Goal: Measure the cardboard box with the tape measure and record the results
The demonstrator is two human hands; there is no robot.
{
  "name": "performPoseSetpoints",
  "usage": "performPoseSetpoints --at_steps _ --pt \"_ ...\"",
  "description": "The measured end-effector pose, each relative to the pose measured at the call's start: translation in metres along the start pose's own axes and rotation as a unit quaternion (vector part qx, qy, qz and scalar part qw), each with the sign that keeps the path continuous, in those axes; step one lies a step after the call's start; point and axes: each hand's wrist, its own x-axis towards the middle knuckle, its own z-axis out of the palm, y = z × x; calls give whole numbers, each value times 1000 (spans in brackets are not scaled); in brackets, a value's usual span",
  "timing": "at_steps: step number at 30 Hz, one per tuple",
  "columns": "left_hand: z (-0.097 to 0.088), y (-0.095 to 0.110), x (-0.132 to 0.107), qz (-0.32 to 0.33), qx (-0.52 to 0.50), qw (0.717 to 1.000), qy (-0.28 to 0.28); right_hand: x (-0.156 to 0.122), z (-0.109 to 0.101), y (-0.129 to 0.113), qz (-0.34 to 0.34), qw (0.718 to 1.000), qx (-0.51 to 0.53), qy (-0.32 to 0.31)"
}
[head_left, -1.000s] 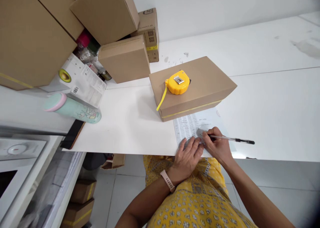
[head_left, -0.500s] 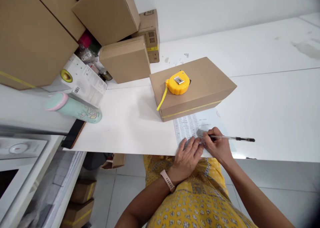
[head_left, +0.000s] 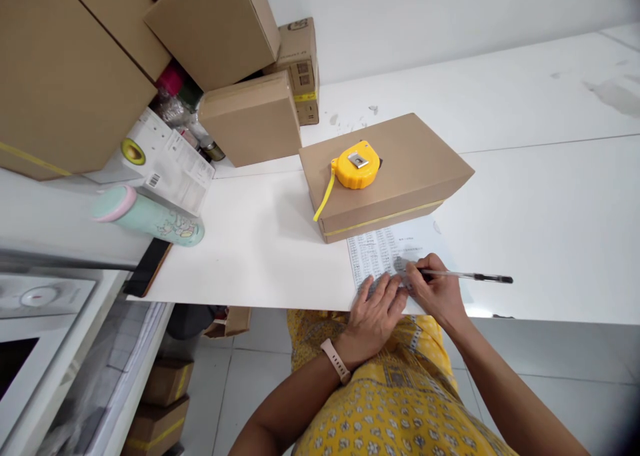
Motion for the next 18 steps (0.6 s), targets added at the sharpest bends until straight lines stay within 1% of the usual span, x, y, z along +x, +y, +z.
performPoseSetpoints --at_steps 5,9,18 --pt "0 0 0 -2 1 1000 8 0 -1 0 5 1000 -13 8" --pt "0 0 0 1 3 1000 -6 0 -1 -2 2 1000 -17 12" --pt "2 1 -1 -2 5 1000 8 0 -1 0 3 1000 -20 12"
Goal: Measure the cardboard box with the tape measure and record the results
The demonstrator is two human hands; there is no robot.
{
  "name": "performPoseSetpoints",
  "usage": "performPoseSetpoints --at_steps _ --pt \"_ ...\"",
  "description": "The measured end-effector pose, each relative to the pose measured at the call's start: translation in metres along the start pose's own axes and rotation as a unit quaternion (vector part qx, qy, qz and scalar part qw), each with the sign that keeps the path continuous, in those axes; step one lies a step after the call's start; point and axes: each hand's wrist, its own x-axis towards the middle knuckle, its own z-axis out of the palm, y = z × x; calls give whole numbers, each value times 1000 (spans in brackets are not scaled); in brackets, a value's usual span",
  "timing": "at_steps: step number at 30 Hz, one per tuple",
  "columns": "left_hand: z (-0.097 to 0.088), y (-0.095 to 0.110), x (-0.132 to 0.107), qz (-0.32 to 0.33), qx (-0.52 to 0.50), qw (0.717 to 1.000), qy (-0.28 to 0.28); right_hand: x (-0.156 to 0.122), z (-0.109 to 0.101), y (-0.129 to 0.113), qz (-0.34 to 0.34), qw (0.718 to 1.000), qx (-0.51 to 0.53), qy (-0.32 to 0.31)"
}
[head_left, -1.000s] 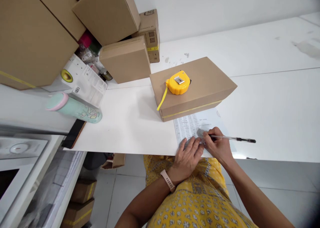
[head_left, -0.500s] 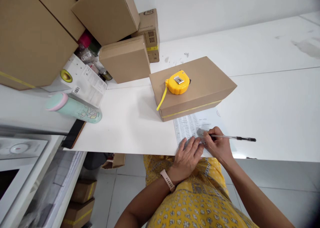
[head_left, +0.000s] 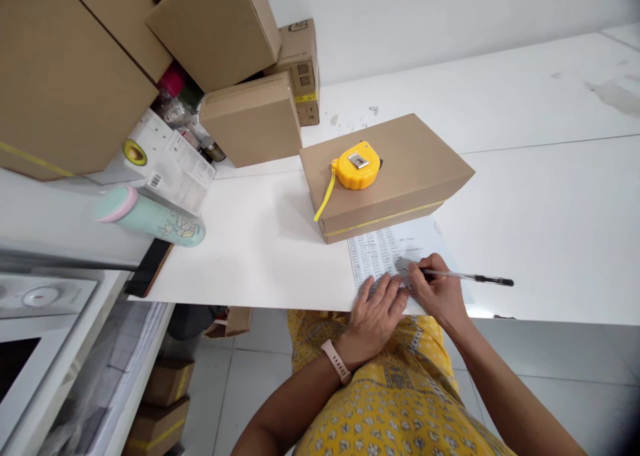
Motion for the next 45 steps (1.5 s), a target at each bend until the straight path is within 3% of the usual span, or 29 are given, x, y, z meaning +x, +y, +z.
performPoseSetpoints --at_steps 9,12,16,18,20,23,26,28,32,35,38,40,42,43,45 --pt "2 0 0 2 0 1000 -5 -1 2 0 0 1000 2 8" --pt "1 0 0 -2 -15 1000 -6 -2 2 1 19 999 10 43" --pt "-9 -1 4 -35 -128 991 10 5 -14 13 -4 996 -57 69" --pt "-23 -8 10 -84 -222 970 59 13 -25 24 -58 986 -150 40" --pt "-43 -23 20 -142 -277 939 145 22 -34 36 -105 964 -244 19" --pt "-75 -58 46 -184 -246 906 293 31 -37 49 -146 930 -336 40" --pt "-96 -97 80 -195 -183 899 347 35 -32 54 -171 912 -366 66" --pt "-100 -118 106 -221 -175 908 310 35 -29 56 -176 912 -362 79" --pt "-98 -144 150 -300 -221 914 159 34 -29 58 -164 927 -321 105" --pt "-102 -151 165 -321 -271 898 129 30 -32 46 -154 942 -261 142" --pt "-113 -147 160 -329 -402 841 151 25 -37 11 -150 955 -152 206" --pt "-123 -139 151 -315 -549 764 129 27 -42 -24 -117 971 -42 204" --pt "-133 -130 143 -290 -663 684 93 35 -47 -61 -54 988 97 109" --pt "-138 -125 140 -282 -692 660 81 41 -49 -78 -28 985 163 48" --pt "-146 -119 138 -278 -703 650 73 54 -51 -106 9 964 256 -66"
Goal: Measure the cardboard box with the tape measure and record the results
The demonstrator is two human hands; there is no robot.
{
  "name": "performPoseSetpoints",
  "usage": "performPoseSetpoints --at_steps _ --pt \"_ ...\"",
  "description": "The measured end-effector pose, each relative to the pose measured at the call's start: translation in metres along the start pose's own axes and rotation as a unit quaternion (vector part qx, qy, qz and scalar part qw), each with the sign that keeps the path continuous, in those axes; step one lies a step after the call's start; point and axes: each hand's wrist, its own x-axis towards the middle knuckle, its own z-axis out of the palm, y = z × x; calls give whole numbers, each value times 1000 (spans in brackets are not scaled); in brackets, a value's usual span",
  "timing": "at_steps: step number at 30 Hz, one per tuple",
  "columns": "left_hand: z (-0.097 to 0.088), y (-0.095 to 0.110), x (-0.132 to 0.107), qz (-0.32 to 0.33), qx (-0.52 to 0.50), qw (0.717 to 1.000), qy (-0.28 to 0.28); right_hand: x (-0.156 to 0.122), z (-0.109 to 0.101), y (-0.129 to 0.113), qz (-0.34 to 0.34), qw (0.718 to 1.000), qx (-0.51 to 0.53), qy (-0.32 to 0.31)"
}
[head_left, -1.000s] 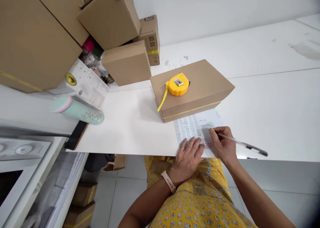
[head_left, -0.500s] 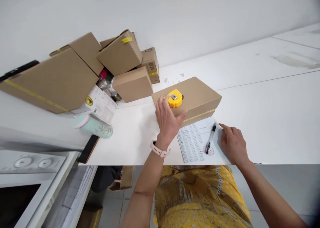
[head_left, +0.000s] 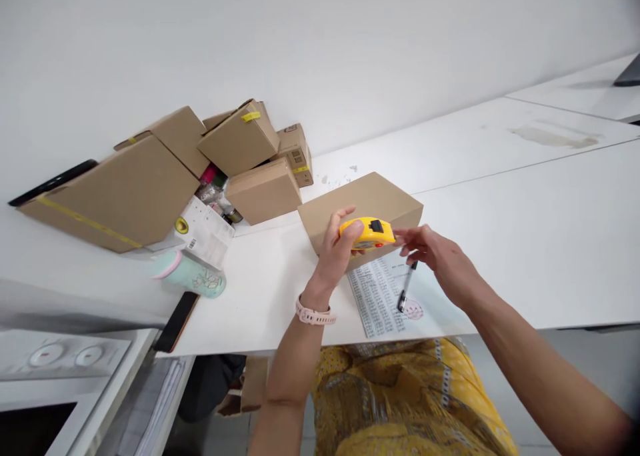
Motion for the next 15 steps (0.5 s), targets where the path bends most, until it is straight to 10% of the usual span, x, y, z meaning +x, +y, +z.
performPoseSetpoints --at_steps 8,15 --pt "-7 8 -8 -11 59 998 15 26 11 -28 87 986 86 -115" --pt "-64 12 0 14 113 979 170 113 -49 -21 35 995 89 6"
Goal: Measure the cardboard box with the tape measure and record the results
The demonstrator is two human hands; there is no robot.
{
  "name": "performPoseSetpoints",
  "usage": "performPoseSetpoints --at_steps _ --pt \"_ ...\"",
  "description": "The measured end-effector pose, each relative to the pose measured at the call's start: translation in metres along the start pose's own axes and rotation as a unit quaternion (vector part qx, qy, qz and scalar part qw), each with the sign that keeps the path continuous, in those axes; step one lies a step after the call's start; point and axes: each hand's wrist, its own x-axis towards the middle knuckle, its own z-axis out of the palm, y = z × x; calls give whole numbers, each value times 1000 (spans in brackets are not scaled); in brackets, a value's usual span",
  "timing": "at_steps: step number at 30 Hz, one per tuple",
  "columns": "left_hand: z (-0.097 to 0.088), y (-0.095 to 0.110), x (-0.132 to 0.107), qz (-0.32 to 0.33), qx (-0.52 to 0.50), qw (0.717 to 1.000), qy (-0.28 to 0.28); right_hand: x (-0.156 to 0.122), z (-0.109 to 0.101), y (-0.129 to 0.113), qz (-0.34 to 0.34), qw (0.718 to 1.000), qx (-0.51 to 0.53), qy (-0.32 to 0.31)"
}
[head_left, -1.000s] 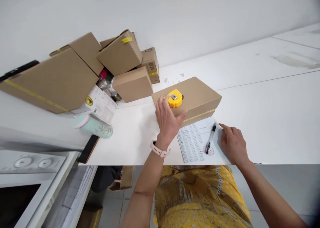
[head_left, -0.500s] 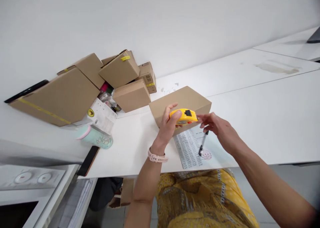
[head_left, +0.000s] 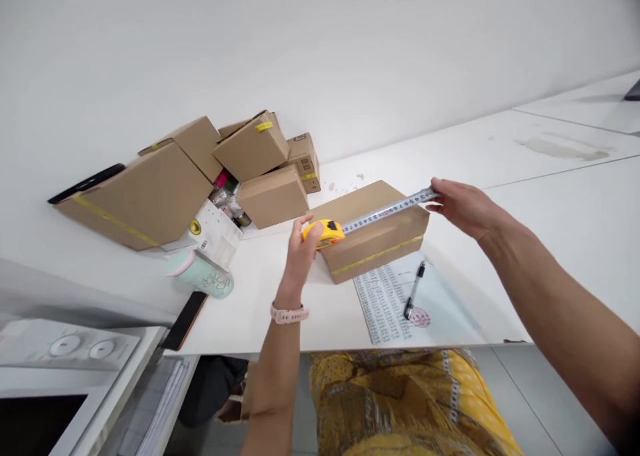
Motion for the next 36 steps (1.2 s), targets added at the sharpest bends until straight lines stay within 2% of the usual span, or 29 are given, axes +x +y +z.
performPoseSetpoints --at_steps 2,4,6,9,16,22,29,36 --pt "-21 -6 11 -18 27 998 48 25 -15 4 22 998 -42 39" --pt "-39 -13 19 -35 41 996 74 42 -22 13 45 992 -101 64" --pt "-53 -19 24 -44 50 994 89 51 -20 22 59 983 -158 76" --pt "-63 -27 26 -58 63 992 98 56 -9 32 73 972 -207 83" --pt "-57 -34 26 -65 72 993 66 50 7 39 64 956 -268 98" --pt "-53 -33 25 -58 66 995 51 45 6 38 71 950 -298 60" --pt "-53 -32 21 -59 66 995 48 45 5 39 52 949 -302 68" --pt "-53 -30 7 -62 70 995 43 48 6 40 45 948 -310 52"
